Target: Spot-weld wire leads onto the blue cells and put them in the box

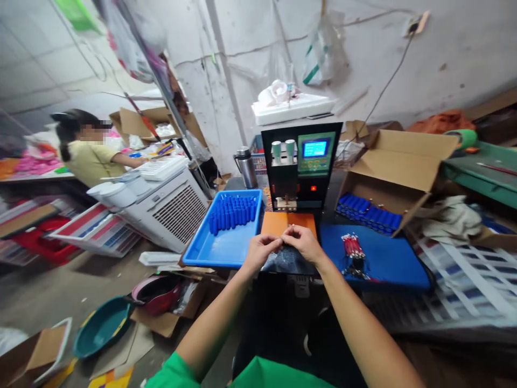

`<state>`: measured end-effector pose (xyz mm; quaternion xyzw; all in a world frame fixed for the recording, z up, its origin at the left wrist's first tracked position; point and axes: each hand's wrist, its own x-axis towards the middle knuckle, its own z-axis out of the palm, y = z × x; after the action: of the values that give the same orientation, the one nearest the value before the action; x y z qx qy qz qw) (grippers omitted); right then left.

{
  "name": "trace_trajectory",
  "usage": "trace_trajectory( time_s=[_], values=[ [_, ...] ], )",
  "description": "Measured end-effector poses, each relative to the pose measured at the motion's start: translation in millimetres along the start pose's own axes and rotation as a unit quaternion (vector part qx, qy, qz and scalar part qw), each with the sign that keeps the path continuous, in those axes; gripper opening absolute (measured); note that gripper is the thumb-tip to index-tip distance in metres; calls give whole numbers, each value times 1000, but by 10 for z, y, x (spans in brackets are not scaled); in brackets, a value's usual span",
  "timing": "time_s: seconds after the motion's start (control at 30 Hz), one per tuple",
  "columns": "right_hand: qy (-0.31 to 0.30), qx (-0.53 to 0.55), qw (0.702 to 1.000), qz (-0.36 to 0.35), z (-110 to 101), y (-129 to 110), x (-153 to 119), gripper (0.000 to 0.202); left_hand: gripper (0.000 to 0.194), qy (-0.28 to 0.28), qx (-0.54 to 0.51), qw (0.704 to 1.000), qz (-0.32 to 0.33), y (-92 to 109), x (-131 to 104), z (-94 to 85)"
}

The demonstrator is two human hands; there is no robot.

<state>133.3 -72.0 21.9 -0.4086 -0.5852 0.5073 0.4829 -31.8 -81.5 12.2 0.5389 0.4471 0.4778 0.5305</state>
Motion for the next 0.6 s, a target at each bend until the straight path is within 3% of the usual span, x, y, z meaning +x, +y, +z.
trace_trajectory(
  time_s=[0.13, 0.23, 0.3, 0.33, 0.43, 0.5, 0.6],
  values=[
    [-18, -17, 1000, 0, 74, 59, 61, 26, 35, -22, 69, 997, 11, -28, -49, -187],
    [56, -31, 998, -9, 51, 136, 143, 27, 25, 4, 203, 975, 85, 41, 52, -578],
    [128, -28, 991, -10, -9, 204, 207, 27, 20, 70, 348, 925, 133, 112, 199, -950],
    [159, -24, 987, -7, -43, 240, 238, 27, 23, 94, 433, 886, 137, 144, 288, -1142],
    [206, -19, 978, 6, -114, 328, 306, 27, 52, 93, 637, 758, 100, 191, 547, -1599],
    [209, -20, 978, 6, -126, 360, 326, 27, 60, 59, 704, 703, 79, 175, 670, -1751],
    [204, -16, 979, 3, -128, 382, 334, 26, 53, 25, 737, 671, 79, 109, 747, -1798]
  ],
)
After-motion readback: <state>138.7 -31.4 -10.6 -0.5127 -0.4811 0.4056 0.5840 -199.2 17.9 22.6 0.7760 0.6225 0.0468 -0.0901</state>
